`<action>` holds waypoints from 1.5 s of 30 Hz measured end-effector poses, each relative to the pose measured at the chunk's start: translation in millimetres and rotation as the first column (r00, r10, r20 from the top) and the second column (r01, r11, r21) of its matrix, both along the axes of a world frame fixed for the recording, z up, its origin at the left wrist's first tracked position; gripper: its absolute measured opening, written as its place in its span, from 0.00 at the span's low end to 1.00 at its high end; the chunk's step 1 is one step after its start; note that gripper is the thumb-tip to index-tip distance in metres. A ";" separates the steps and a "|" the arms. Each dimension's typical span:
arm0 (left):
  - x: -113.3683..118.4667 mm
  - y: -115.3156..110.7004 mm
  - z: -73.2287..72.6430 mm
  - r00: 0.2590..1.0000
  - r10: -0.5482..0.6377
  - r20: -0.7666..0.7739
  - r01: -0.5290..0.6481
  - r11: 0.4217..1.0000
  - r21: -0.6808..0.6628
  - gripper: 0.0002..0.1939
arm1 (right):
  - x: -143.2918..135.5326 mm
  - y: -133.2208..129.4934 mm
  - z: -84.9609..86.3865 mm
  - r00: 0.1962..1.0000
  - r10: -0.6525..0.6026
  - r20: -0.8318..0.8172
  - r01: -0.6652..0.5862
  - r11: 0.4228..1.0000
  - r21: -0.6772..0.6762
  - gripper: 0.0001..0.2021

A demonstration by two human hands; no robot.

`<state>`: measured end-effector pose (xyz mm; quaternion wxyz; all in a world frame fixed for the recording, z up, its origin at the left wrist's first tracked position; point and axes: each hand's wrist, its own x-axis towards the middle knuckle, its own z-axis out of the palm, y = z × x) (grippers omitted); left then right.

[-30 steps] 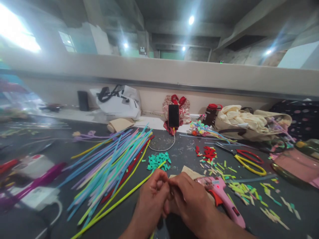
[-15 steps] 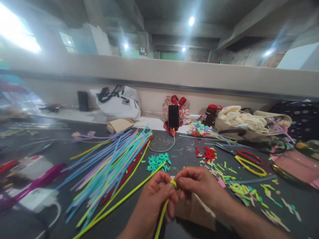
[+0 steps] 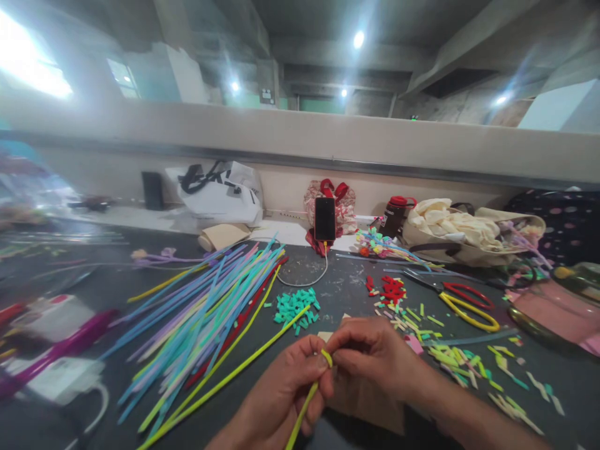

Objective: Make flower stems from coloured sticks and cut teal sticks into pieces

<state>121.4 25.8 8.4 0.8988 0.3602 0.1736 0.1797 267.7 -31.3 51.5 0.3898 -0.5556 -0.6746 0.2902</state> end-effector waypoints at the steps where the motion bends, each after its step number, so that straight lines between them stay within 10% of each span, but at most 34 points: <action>1: -0.2 -0.2 -0.6 1.000 0.000 0.010 0.000 1.000 -0.006 0.04 | -0.3 -0.1 0.4 0.998 -0.006 0.066 0.003 0.999 0.047 0.06; 7: 1.1 -2.6 0.2 1.000 0.017 -0.018 -0.018 1.000 -0.023 0.03 | -5.3 -2.5 -2.5 0.956 -0.047 0.291 0.004 0.989 0.145 0.07; 22: 3.5 -5.2 1.2 0.984 0.048 -0.173 -0.035 0.996 0.079 0.12 | -0.5 2.0 -10.1 0.928 -0.330 0.173 0.319 0.944 0.085 0.06; 34: 3.5 -5.4 -0.4 0.974 0.040 -0.222 -0.010 0.991 0.136 0.11 | 3.2 -0.6 -25.6 0.868 -0.368 0.333 0.307 0.926 0.221 0.07; 40: 3.2 -9.2 3.7 0.942 0.081 -0.326 0.000 0.971 0.241 0.11 | 26.7 -4.7 -1.1 0.962 -0.092 0.257 0.070 0.993 0.096 0.11; 45: 4.8 -12.1 6.0 0.923 0.080 -0.375 0.052 0.943 0.330 0.12 | 33.7 -9.4 13.5 0.839 0.083 0.537 -0.203 0.965 0.167 0.16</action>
